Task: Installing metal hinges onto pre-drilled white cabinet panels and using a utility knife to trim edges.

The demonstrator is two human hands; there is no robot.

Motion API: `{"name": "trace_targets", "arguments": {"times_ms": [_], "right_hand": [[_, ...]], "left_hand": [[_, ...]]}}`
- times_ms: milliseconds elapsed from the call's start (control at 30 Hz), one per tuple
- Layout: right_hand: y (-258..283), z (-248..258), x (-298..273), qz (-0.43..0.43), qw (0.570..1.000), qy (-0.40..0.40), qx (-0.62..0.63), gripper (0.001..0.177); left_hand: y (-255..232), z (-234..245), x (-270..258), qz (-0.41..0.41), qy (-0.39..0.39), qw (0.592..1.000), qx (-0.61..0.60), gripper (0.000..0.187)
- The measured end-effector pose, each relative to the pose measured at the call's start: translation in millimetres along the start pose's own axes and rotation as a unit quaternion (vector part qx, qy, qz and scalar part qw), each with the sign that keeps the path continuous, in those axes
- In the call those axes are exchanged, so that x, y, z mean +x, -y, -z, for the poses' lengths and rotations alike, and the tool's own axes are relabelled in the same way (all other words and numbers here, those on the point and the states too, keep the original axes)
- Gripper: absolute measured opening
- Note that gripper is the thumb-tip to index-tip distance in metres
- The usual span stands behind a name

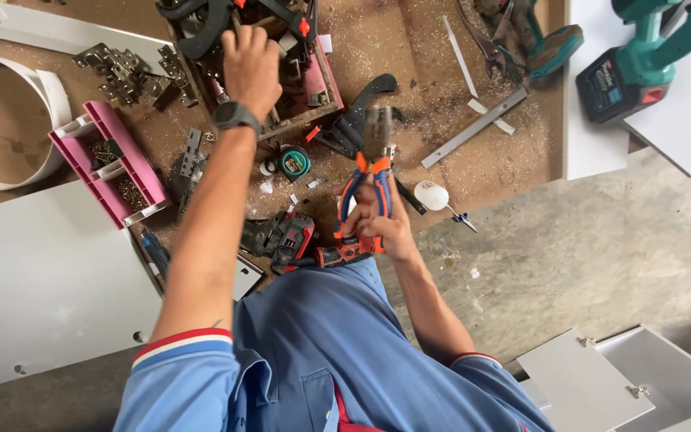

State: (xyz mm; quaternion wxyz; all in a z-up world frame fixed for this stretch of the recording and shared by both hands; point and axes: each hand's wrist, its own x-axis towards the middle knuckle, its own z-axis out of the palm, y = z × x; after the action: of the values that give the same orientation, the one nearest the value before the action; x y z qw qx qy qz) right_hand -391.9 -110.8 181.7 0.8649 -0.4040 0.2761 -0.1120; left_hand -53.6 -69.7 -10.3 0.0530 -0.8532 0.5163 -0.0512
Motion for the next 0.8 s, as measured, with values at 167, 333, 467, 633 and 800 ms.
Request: {"name": "trace_targets", "arguments": {"times_ms": [167,333,467,633,800], "right_hand": [[-28.2,-3.7,-4.1,-0.072,0.996,0.046,0.009,0.067],[-29.8,-46.8,12.6,-0.071,0.987,0.12,-0.073,0.064],[-38.3,-87.4,12.9,-0.088,0.973,0.159,-0.144,0.065],[-63.7,-122.0,-1.1,-0.041,0.967,0.196,-0.158,0.064],[-94.5,-160.3,-29.9,0.005,0.952,0.231,-0.202,0.069]], "left_hand": [[9.8,97.8,-57.0,0.11,-0.15,0.781,-0.597,0.01],[-0.4,199.0,-135.4,0.124,-0.199,0.602,-0.763,0.017],[-4.0,228.0,-175.7,0.171,-0.242,0.606,-0.738,0.024],[9.6,249.9,-224.4,0.142,-0.317,0.711,-0.611,0.022],[27.9,250.9,-276.4,0.136,-0.372,0.728,-0.56,0.027]]}}
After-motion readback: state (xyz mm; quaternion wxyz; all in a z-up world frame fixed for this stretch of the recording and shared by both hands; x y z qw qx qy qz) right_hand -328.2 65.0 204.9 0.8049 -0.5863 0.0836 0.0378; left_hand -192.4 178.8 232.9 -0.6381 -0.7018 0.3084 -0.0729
